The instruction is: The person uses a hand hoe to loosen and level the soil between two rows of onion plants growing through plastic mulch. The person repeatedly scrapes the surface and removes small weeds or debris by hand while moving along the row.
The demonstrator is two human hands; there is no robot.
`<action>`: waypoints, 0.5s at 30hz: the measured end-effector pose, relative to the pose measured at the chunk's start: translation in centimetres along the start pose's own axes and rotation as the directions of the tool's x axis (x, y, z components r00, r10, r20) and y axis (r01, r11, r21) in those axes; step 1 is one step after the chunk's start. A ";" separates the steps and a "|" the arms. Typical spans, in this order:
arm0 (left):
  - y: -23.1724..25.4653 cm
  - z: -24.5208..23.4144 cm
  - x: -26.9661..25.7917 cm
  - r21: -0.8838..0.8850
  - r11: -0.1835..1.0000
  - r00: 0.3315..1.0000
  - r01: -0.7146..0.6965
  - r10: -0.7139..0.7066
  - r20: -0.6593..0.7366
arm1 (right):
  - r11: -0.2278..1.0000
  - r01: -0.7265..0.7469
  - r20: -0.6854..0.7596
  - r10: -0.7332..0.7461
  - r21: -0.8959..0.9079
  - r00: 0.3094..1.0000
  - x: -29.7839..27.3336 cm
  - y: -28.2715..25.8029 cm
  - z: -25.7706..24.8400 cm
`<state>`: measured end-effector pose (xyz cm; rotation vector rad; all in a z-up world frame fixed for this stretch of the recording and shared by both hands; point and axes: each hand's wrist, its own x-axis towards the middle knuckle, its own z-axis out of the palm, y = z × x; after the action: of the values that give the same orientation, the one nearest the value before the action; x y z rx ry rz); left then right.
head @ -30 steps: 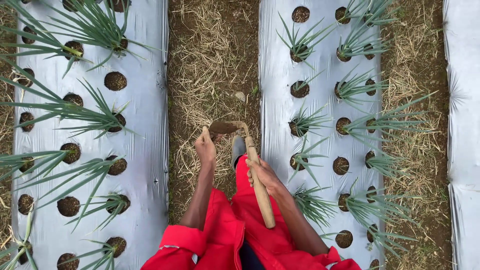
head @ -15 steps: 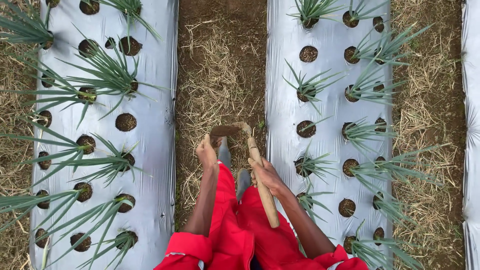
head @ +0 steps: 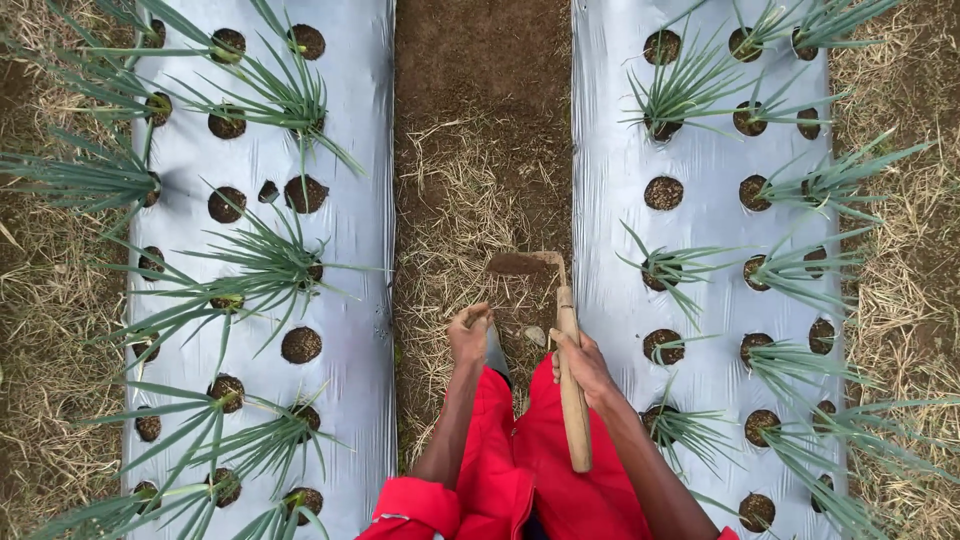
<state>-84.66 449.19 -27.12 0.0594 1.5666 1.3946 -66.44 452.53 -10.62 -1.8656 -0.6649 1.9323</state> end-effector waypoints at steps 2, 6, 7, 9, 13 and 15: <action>0.7 0.4 2.2 0.044 0.999 0.999 0.013 -0.015 0.033 | 0.999 -0.038 -0.033 0.039 0.022 0.999 2.9 -0.4 1.0; 2.0 0.8 6.3 0.179 0.979 0.994 0.100 -0.107 0.028 | 0.992 -0.103 -0.073 0.109 0.071 0.991 5.0 -4.9 3.4; 2.5 1.0 6.8 0.183 0.977 0.993 0.108 -0.115 0.028 | 0.991 -0.111 -0.078 0.116 0.072 0.990 6.4 -4.8 3.4; 3.5 1.9 8.0 0.041 0.987 0.987 0.153 -0.150 -0.058 | 0.983 -0.150 -0.073 0.158 0.104 0.985 9.4 -4.7 3.4; 4.0 2.5 13.4 0.132 0.953 0.951 0.272 -0.245 -0.187 | 0.974 -0.207 -0.053 0.212 0.087 0.976 16.0 -6.3 3.7; 3.4 2.5 15.8 0.164 0.956 0.962 0.243 -0.214 -0.172 | 0.964 -0.261 -0.048 0.264 0.056 0.963 19.1 -8.1 3.5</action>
<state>-92.70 461.71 -33.86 -0.1175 1.7660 1.0914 -71.44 469.75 -21.61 -2.0554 -0.3634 2.0260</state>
